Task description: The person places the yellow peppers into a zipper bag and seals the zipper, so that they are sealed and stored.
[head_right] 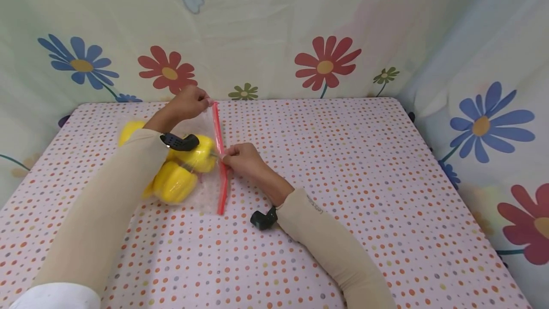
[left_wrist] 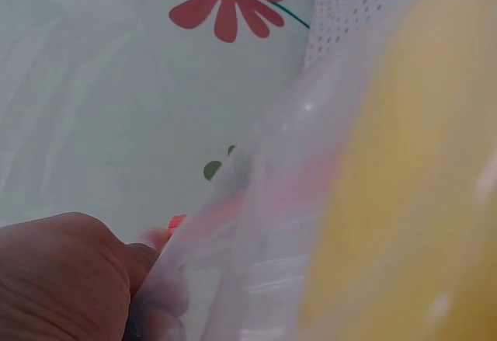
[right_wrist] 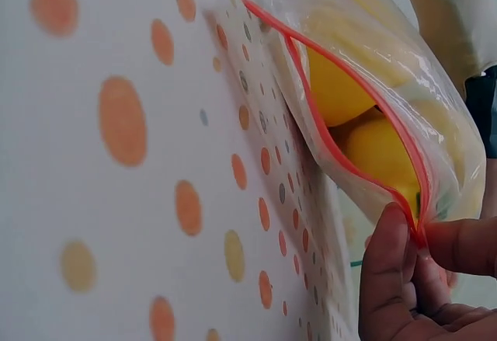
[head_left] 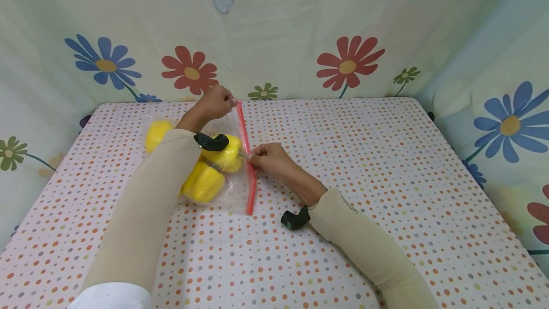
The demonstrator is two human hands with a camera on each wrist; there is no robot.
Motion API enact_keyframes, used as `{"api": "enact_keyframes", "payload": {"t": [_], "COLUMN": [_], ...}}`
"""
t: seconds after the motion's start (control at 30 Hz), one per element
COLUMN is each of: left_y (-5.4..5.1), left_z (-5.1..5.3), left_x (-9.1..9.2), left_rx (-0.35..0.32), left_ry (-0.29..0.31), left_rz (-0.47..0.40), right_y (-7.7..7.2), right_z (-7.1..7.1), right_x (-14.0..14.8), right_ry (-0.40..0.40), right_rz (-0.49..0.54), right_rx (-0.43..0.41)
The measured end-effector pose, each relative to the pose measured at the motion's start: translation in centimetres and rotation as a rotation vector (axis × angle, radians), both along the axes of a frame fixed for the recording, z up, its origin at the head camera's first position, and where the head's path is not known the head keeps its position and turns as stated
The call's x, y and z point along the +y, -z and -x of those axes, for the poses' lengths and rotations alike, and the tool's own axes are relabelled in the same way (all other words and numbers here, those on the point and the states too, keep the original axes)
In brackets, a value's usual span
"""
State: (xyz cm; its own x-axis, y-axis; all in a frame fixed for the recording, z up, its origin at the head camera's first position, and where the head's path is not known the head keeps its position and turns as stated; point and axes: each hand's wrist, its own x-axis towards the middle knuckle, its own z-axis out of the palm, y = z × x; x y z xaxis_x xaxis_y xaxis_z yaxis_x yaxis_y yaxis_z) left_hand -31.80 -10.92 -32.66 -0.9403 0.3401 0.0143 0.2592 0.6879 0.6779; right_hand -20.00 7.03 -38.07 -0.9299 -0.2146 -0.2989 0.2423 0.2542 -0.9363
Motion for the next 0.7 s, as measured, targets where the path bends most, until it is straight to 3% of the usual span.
{"api": "enact_keyframes", "payload": {"t": [0.37,0.57,0.7], "left_y": [-0.2,-0.5,-0.3], "left_z": [0.3,0.1,0.1], "left_x": [-0.9,-0.5,-0.1], "left_rx": [-0.021,0.016,-0.003], "left_ry": [-0.019,0.007,0.003], "left_rz": [0.030,0.027,0.031], "right_y": [0.0,0.0,0.3], "right_z": [-1.4,-1.7,-2.0], "right_x": [-0.1,0.2,0.4], "right_ry": [-0.048,-0.047,-0.064], "right_rz": [0.005,0.001,0.011], "right_rx": [-0.036,-0.021,-0.016]}}
